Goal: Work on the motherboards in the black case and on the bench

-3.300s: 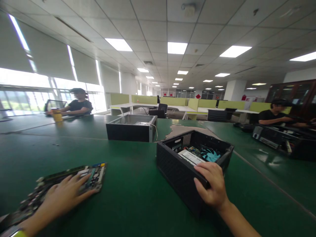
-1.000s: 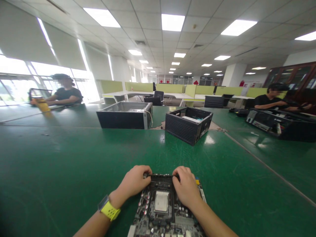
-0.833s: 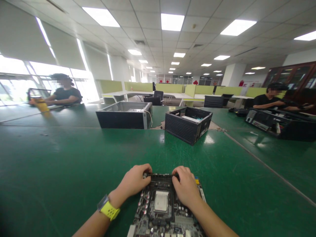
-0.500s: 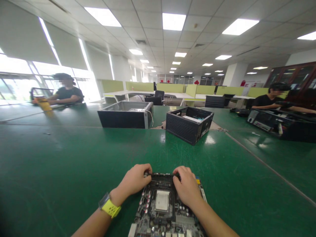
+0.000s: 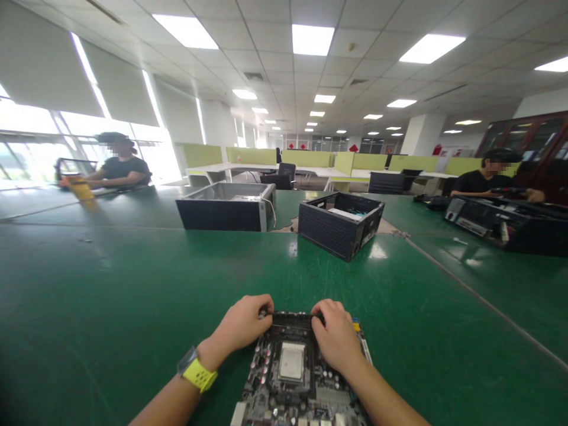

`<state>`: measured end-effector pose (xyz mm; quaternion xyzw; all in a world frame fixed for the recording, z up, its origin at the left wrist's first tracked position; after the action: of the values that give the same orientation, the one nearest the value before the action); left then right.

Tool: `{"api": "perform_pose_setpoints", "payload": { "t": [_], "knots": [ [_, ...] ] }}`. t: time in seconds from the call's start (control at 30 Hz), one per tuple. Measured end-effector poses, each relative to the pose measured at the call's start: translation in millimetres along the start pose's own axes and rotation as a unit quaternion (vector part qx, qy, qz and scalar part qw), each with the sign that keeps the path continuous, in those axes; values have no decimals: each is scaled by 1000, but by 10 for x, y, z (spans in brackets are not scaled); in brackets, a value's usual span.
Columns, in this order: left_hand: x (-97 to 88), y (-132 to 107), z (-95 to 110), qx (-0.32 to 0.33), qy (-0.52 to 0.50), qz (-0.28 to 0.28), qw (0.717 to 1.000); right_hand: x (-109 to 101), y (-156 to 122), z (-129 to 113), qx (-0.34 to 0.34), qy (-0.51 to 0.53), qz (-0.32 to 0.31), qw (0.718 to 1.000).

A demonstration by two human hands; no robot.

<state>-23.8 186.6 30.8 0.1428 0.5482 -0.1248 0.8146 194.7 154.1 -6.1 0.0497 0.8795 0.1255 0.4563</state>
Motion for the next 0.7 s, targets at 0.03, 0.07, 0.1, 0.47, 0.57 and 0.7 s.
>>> {"api": "perform_pose_setpoints", "payload": {
  "t": [0.03,0.07,0.1,0.47,0.57,0.7],
  "knots": [
    [-3,0,1,1,0,0,1000,0,2,0,1,-2,0,1000],
    [-7,0,3,1,0,0,1000,0,3,-1,2,-5,0,1000],
    [-13,-1,7,-1,-1,0,1000,1,3,-2,3,-7,0,1000],
    [-30,6,5,-23,-9,-2,1000,4,8,-14,13,-7,-9,1000],
    [-27,10,3,-22,-8,0,1000,12,14,-21,17,-5,-9,1000],
    [-28,12,14,-17,-8,-2,1000,29,6,-11,17,-2,-8,1000]
  ]
}}
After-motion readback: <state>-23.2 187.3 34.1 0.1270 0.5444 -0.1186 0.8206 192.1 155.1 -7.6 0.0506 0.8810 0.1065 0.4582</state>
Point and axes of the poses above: each hand's wrist, its own y-axis towards the middle knuckle, its own x-axis out of the palm, z = x × y, the point moved 2 cm from there along y, towards the middle knuckle, and after that the axes turned 1 degree about z, right-handed, at the moved point
